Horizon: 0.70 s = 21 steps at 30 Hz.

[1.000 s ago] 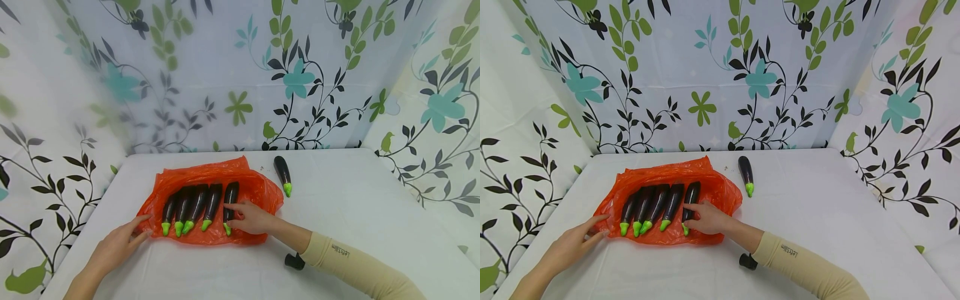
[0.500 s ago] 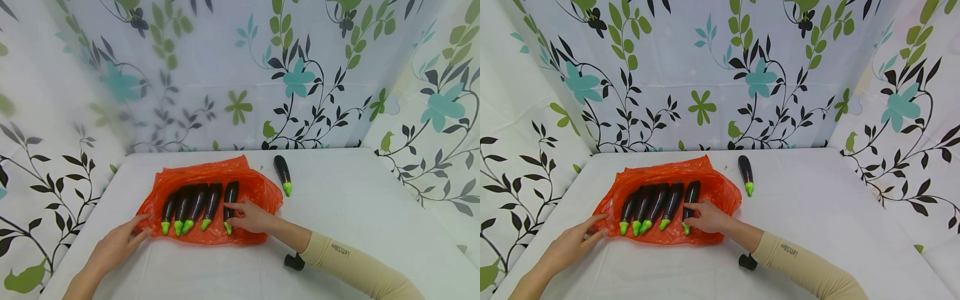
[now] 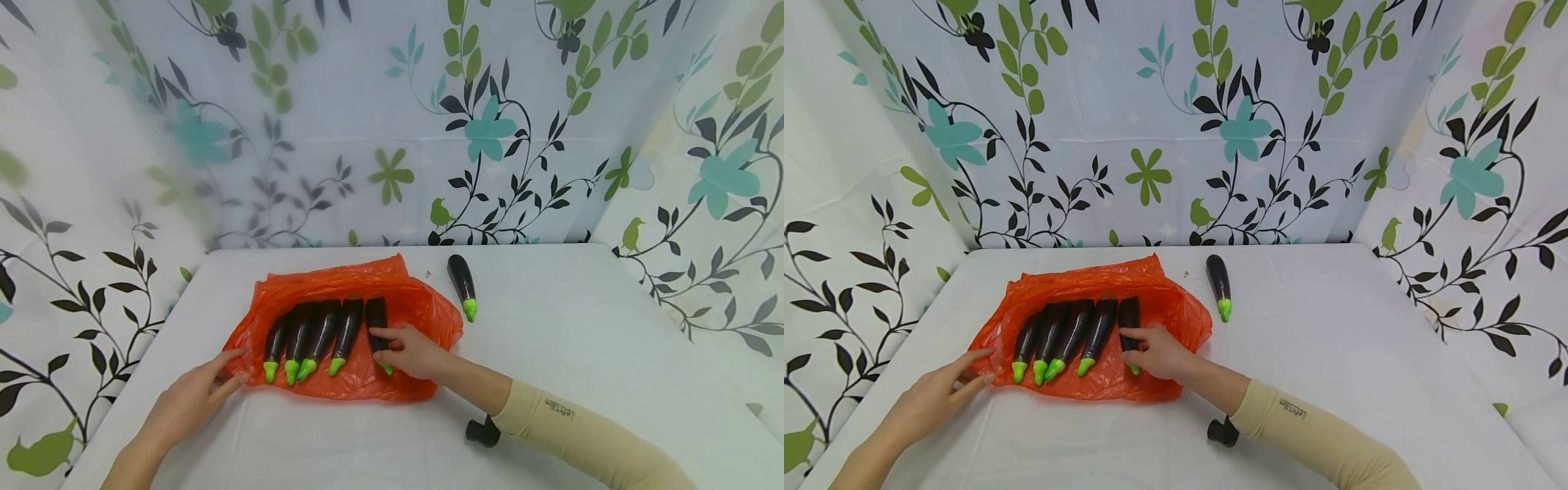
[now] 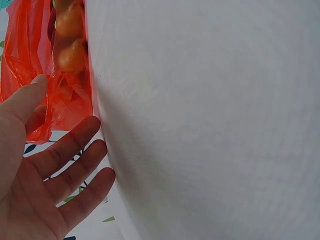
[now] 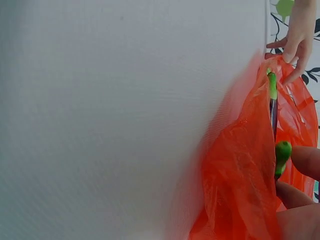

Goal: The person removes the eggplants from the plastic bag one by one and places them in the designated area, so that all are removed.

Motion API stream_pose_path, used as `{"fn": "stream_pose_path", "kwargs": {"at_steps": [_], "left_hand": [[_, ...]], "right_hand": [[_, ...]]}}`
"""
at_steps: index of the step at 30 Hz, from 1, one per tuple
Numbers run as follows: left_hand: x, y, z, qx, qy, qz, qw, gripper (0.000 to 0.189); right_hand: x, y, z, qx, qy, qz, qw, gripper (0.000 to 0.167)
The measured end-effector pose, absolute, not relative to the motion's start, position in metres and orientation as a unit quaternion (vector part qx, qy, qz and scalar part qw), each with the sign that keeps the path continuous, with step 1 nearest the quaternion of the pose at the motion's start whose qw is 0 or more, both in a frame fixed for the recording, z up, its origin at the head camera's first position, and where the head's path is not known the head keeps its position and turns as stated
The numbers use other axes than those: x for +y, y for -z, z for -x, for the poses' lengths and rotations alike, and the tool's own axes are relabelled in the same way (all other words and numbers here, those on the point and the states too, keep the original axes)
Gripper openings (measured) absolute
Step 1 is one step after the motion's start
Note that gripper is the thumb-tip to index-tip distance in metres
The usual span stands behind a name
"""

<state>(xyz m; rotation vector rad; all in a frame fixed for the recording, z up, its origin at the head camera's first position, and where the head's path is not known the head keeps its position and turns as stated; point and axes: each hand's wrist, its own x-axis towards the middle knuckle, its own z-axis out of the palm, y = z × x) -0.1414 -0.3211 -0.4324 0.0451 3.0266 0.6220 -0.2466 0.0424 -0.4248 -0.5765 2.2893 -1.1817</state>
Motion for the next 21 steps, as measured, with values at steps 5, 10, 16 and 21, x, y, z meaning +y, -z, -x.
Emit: {"fn": "stream_pose_path", "kwargs": {"at_steps": [5,10,16,21], "left_hand": [[-0.321,0.433,0.141,0.979,-0.203,-0.021,0.018,0.058],[-0.321,0.433,0.141,0.979,-0.203,-0.022,0.014,0.058],[-0.320,0.431,0.141,0.979,-0.202,-0.020,0.019,0.058],[-0.320,0.431,0.141,0.980,-0.199,-0.023,0.017,0.057]], "right_hand": [[0.045,0.423,0.245,0.831,0.460,0.204,0.238,0.051],[0.049,0.419,0.243,0.833,0.465,0.198,0.225,0.047],[0.054,0.414,0.240,0.832,0.468,0.199,0.223,0.042],[0.058,0.411,0.238,0.824,0.473,0.208,0.231,0.041]]}}
